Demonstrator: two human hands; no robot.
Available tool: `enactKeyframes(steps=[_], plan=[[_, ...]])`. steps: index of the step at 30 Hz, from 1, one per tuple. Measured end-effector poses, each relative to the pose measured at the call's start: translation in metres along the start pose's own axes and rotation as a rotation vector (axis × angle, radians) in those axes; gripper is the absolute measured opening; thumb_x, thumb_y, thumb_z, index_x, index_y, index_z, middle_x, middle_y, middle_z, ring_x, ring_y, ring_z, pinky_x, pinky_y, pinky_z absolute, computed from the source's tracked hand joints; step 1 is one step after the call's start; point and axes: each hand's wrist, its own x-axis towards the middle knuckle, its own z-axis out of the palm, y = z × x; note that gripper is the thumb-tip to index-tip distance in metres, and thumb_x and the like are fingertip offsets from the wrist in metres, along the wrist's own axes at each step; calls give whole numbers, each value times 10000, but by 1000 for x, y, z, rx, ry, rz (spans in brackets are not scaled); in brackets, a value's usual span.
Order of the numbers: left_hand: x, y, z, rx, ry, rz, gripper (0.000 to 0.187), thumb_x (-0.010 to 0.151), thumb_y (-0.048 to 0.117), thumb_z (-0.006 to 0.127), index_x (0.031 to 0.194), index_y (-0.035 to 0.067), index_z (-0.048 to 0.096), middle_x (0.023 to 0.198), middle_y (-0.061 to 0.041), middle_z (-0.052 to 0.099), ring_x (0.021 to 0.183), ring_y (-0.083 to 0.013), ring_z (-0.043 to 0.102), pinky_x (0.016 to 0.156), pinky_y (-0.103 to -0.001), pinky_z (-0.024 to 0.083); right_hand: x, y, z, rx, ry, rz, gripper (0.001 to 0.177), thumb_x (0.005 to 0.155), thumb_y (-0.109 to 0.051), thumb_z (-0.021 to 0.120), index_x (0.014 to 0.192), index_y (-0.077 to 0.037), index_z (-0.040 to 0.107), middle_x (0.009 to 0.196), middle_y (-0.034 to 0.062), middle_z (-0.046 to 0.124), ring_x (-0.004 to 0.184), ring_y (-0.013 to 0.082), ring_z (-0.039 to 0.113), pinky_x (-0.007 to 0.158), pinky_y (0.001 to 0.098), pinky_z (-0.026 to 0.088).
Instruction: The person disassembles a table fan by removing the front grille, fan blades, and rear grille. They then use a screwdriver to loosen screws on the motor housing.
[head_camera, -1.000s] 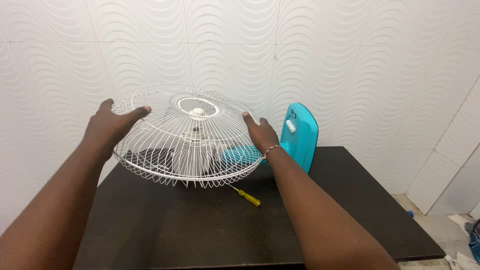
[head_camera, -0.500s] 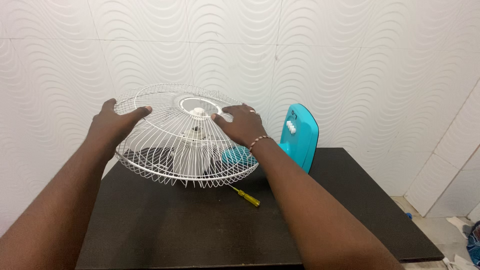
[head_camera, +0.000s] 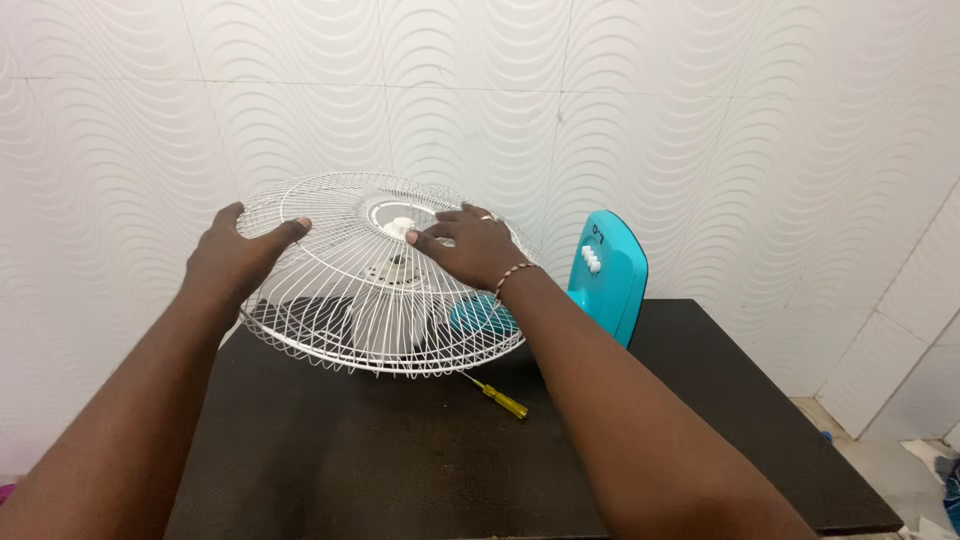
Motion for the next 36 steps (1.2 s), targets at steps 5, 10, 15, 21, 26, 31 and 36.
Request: enactKeyframes(steps=[5, 10, 15, 21, 26, 31, 36], plan=[[-3, 4, -1, -28, -10, -41, 1063, 779, 554, 755, 1581, 9, 320, 1472, -378, 456, 1267, -487, 592, 994, -606, 534, 7, -18, -4, 15, -83, -8, 905, 833, -862, 233, 1213, -222, 747, 1289, 90, 703, 1392, 343, 437, 1083, 598, 360], [-3, 5, -2, -44, -9, -52, 1057, 776, 534, 763, 1580, 10, 319, 1465, -386, 450, 1263, -499, 585, 983, -612, 537, 12, -27, -12, -29, -133, 50, 876, 903, -820, 218, 1079, -182, 792, 1022, 120, 806, 1069, 294, 747, 934, 499, 572], [-1, 1, -2, -37, 0, -48, 1038, 795, 551, 746, 1574, 10, 324, 1479, -382, 418, 1258, -516, 572, 972, -632, 535, 21, -26, -6, 31, -107, 119, 678, 937, -715, 360, 1195, -186, 698, 1053, 91, 780, 1041, 265, 744, 892, 479, 580], [-1, 2, -4, -18, -12, -38, 1036, 795, 554, 743, 1571, 6, 330, 1476, -384, 424, 1262, -522, 563, 942, -644, 549, 44, -16, 4, 40, -48, 117, 489, 914, -527, 562, 1332, -301, 674, 1177, -3, 768, 1145, 247, 709, 993, 455, 538], [-2, 2, -8, -60, -30, -33, 1050, 787, 546, 737, 1579, 2, 313, 1449, -405, 445, 1205, -510, 619, 905, -603, 586, 57, -9, 1, -92, -12, 308, 508, 918, -547, 591, 1345, -285, 669, 1370, 38, 655, 1354, 302, 538, 1097, 563, 438], [-2, 1, -8, -58, -28, -48, 1050, 795, 547, 722, 1591, 7, 300, 1455, -394, 457, 1180, -494, 649, 869, -578, 598, 43, 41, -5, 17, 4, 544, 719, 922, -670, 495, 1452, -187, 549, 1457, 115, 578, 1397, 357, 492, 1120, 584, 404], [-1, -3, -7, -79, -4, 5, 1050, 793, 556, 726, 1572, -17, 319, 1465, -387, 450, 1181, -471, 654, 863, -546, 610, 22, 90, 11, 167, 5, 579, 1005, 891, -779, 399, 1491, 25, 454, 1454, 286, 546, 1371, 414, 540, 1122, 480, 446]])
